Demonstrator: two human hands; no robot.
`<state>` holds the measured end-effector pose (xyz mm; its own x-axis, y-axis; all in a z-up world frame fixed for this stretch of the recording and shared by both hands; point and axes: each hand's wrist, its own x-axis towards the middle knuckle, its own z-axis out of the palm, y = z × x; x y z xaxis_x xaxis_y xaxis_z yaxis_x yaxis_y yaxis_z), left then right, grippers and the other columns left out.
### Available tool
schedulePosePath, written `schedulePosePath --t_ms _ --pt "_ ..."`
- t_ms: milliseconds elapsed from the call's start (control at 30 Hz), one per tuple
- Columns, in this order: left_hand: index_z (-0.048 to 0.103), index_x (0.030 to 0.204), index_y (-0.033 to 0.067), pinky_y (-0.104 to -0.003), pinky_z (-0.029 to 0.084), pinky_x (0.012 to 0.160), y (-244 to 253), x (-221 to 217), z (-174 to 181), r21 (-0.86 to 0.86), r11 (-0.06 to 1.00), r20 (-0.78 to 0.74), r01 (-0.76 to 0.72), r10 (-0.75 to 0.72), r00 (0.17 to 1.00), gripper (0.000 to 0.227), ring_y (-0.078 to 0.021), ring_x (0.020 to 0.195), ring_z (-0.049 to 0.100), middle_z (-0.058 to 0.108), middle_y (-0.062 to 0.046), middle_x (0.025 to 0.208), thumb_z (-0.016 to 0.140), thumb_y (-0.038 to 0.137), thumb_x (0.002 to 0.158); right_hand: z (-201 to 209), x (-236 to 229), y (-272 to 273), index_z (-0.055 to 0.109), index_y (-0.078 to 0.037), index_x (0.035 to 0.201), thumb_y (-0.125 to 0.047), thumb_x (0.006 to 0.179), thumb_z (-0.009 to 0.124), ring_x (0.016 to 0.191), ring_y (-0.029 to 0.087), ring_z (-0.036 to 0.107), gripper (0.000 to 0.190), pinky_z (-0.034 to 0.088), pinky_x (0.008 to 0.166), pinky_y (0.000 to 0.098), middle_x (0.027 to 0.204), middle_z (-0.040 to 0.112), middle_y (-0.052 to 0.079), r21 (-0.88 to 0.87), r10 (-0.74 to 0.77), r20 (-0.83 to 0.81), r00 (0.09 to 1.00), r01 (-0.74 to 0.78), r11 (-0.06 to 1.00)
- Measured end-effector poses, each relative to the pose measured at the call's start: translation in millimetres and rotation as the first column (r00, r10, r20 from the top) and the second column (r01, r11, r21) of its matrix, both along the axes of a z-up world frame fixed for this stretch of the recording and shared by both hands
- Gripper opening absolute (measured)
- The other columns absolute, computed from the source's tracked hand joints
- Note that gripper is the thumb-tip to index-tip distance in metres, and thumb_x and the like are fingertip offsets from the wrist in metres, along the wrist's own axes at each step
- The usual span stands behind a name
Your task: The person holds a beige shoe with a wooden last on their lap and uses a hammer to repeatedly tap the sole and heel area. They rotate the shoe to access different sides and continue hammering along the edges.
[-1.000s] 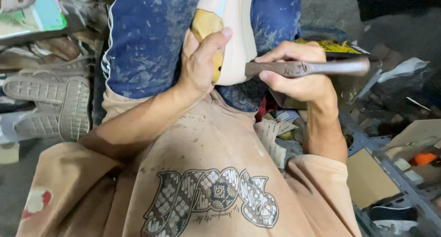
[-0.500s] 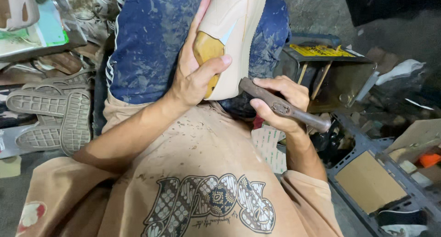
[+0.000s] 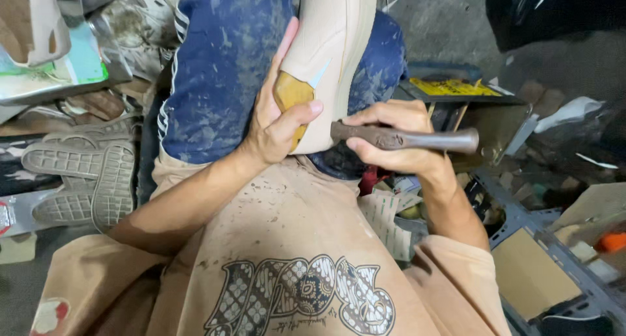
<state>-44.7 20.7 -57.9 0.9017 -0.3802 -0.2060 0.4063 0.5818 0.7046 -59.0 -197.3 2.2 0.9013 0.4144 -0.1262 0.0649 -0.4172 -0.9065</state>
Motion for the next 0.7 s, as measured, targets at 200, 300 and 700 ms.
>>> schedulePosePath --t_ms 200,300,700 --pt "0.013 0.166 0.0086 -0.038 0.028 0.139 4 -9 1 0.066 0.997 -0.064 0.033 -0.028 0.998 0.091 -0.0226 0.16 0.034 0.028 -0.013 0.173 0.067 0.021 0.094 -7 -26 4 0.074 0.002 0.104 -0.017 0.088 0.077 0.077 0.023 0.071 0.025 0.054 0.075 0.0304 0.094 0.076 0.015 -0.08 -0.189 0.031 0.982 0.191 0.978" --pt "0.013 0.167 0.0122 -0.042 0.034 0.14 6 -12 -7 0.032 0.999 -0.039 0.027 -0.026 0.999 0.089 -0.0253 0.161 0.04 0.035 -0.013 0.172 0.067 0.021 0.097 -2 -11 10 0.075 0.002 0.1 -0.016 0.088 0.076 0.073 0.018 0.072 0.021 0.054 0.069 0.0265 0.091 0.076 0.013 -0.144 -0.168 0.004 0.986 0.167 0.975" --pt "-0.004 0.159 0.0054 -0.045 0.013 0.129 18 14 7 0.303 0.879 -0.158 0.369 -0.336 0.929 0.101 -0.0275 0.16 0.013 0.007 -0.022 0.172 0.055 0.056 0.095 11 -87 13 0.073 -0.003 0.109 -0.034 0.087 0.072 0.084 0.014 0.067 0.038 0.05 0.076 0.0242 0.101 0.074 0.01 -0.063 -0.536 -0.126 0.835 0.532 0.844"
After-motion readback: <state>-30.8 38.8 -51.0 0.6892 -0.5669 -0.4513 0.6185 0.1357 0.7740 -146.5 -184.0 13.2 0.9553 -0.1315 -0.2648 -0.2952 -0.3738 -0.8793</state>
